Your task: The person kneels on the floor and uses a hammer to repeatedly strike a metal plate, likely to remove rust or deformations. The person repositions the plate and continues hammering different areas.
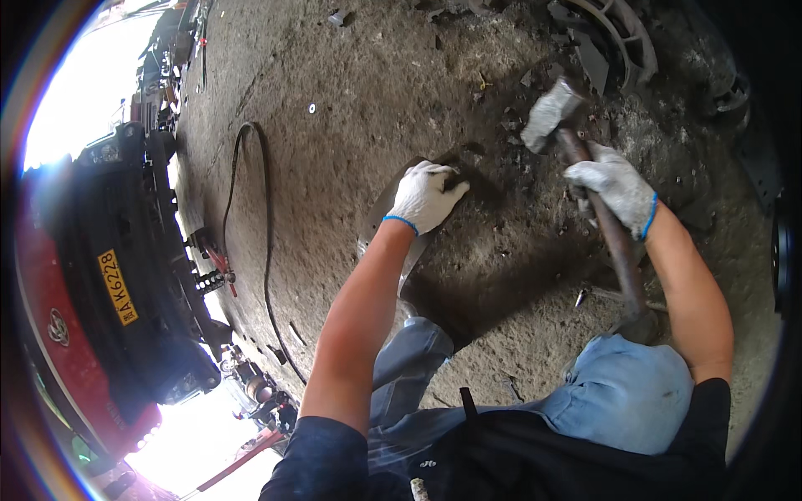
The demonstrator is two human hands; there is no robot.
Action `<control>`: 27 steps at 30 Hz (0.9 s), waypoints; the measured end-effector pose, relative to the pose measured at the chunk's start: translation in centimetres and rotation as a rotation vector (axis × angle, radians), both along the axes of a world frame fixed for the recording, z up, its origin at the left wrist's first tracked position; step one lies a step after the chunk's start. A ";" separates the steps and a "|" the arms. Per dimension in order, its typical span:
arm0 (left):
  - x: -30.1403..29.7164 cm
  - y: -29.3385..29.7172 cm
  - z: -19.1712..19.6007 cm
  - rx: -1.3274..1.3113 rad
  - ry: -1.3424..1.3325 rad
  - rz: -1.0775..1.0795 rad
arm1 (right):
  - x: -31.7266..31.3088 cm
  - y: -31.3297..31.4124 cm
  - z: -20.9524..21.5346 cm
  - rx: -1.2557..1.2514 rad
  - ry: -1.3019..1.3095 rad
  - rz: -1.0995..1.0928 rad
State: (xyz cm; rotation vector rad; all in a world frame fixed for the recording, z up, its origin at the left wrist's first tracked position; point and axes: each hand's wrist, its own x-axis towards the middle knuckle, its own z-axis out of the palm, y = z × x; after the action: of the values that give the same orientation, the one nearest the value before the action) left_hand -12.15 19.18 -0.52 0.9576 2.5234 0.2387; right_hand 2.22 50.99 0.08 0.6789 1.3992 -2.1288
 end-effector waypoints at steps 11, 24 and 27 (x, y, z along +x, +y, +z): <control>1.4 2.7 2.8 0.261 -0.387 0.519 | 8.3 8.1 -4.0 1.103 0.062 0.690; -6.5 -10.6 16.5 -0.199 0.134 0.505 | 9.4 6.4 -0.9 0.599 0.317 -0.027; -0.9 -15.0 16.3 -0.396 0.020 0.459 | 11.0 6.7 -1.9 0.619 0.296 -0.012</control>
State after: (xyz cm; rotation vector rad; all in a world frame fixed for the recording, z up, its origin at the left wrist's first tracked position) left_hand -13.03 4.16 15.79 0.2264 2.6362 -0.1376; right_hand 13.24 57.71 -1.80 0.5986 2.2598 -1.8480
